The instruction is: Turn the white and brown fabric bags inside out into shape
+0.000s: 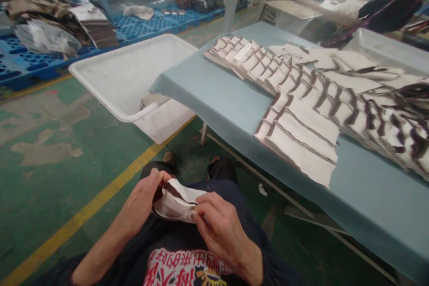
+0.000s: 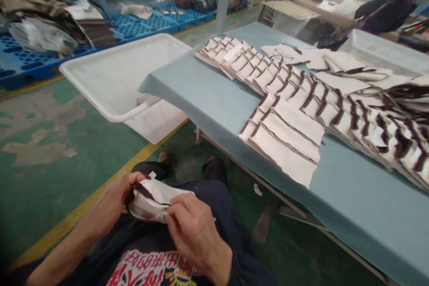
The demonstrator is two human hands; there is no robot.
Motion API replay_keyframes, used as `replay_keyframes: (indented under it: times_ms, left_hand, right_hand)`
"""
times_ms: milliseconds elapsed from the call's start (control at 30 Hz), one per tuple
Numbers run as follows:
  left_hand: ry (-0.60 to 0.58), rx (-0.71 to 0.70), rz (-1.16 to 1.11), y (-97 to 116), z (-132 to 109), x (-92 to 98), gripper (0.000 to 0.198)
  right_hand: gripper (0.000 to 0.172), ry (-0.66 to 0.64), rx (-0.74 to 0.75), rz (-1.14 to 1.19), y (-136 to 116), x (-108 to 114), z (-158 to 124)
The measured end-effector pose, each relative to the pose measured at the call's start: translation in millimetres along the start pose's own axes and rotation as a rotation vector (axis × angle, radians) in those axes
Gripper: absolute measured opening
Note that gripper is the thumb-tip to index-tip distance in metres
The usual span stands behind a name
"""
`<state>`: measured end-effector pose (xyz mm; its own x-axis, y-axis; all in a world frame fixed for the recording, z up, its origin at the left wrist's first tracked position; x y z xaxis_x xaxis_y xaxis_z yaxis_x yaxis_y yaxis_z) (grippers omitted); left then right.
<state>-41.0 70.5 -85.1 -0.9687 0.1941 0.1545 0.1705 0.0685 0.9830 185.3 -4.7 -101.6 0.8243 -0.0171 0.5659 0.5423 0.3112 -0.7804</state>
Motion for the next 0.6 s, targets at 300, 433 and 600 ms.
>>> replay_keyframes:
  times_ms: [300, 433, 600]
  left_hand:
    - [-0.173, -0.183, 0.099, 32, -3, -1.2, 0.036]
    - [-0.175, -0.233, 0.072, 49, -3, -1.3, 0.032]
    - [-0.218, -0.272, 0.018, 70, 0, -0.5, 0.027]
  right_hand:
    - [0.028, -0.08, -0.2, 0.252, -4, 31, 14]
    - [0.033, -0.104, -0.507, 0.433, -27, 63, 37]
    - [0.028, -0.223, -0.549, 0.452, -61, 75, 71]
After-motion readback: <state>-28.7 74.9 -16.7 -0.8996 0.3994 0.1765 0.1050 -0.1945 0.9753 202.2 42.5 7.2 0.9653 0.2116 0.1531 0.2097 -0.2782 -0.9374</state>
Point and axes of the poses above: each hand's wrist, its own z-axis towards the middle knuckle, its own x-axis out of the back of the hand, y = z × x, the point moved 3 cm from there along z, towards the middle knuckle, and after that the axes turned 13 degrees about -x, right-handed, at the moved point
